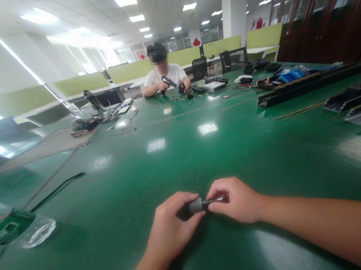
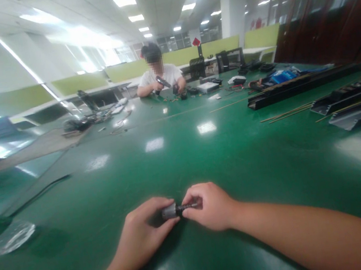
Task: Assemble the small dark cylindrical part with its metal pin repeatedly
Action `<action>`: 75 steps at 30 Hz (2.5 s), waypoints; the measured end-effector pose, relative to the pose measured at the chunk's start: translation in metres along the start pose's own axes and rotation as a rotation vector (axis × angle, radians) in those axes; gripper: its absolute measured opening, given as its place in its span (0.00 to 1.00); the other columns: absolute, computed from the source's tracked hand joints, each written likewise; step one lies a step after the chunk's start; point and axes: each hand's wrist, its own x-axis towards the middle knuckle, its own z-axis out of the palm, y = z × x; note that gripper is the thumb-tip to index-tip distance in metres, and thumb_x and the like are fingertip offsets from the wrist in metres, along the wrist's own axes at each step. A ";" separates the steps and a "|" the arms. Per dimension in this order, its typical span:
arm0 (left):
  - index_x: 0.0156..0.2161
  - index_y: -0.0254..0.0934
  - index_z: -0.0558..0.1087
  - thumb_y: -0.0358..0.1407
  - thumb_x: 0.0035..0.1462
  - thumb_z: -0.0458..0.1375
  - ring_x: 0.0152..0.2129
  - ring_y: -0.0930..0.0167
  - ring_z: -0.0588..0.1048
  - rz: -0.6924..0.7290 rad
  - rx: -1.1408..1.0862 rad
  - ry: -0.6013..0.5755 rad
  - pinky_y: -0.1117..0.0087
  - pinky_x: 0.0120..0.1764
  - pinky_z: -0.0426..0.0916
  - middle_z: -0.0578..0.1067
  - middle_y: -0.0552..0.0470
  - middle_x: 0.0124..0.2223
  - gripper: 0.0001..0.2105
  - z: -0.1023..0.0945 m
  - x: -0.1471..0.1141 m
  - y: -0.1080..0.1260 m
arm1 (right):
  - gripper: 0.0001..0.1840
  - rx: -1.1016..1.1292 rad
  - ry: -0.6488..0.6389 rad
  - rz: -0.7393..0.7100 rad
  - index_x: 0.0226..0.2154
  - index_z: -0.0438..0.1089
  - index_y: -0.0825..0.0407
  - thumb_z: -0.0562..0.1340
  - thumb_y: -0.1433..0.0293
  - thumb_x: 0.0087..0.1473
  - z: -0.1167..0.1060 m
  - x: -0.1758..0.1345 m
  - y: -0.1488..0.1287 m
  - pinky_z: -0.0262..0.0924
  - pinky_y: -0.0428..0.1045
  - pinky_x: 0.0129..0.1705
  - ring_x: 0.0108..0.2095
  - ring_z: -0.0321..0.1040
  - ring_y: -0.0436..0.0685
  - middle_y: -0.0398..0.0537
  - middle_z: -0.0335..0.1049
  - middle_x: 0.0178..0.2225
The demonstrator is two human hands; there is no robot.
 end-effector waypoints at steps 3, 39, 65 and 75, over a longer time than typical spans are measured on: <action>0.42 0.42 0.76 0.36 0.55 0.65 0.36 0.69 0.77 0.010 0.005 0.000 0.71 0.41 0.72 0.79 0.52 0.40 0.09 -0.001 0.000 0.001 | 0.04 0.005 -0.002 0.000 0.31 0.76 0.53 0.67 0.72 0.49 0.000 0.000 0.000 0.58 0.45 0.31 0.29 0.66 0.51 0.43 0.72 0.29; 0.44 0.44 0.77 0.35 0.52 0.67 0.38 0.68 0.77 0.015 0.071 0.042 0.69 0.43 0.73 0.79 0.54 0.41 0.12 -0.010 0.002 -0.007 | 0.05 0.047 0.026 0.074 0.31 0.74 0.54 0.67 0.69 0.50 0.002 0.000 0.003 0.53 0.44 0.25 0.22 0.60 0.48 0.40 0.67 0.23; 0.43 0.44 0.77 0.36 0.52 0.66 0.38 0.68 0.77 -0.028 0.112 0.066 0.68 0.45 0.73 0.79 0.54 0.42 0.12 -0.014 0.001 -0.013 | 0.06 0.079 0.052 0.105 0.32 0.74 0.55 0.66 0.69 0.50 0.003 0.001 0.005 0.53 0.43 0.24 0.23 0.60 0.48 0.41 0.67 0.23; 0.41 0.40 0.76 0.47 0.50 0.66 0.35 0.65 0.78 -0.292 0.110 0.166 0.64 0.44 0.73 0.79 0.51 0.38 0.16 -0.023 0.005 -0.028 | 0.06 0.041 0.033 0.056 0.30 0.74 0.55 0.67 0.69 0.48 0.004 -0.002 0.005 0.56 0.43 0.25 0.22 0.62 0.48 0.41 0.69 0.23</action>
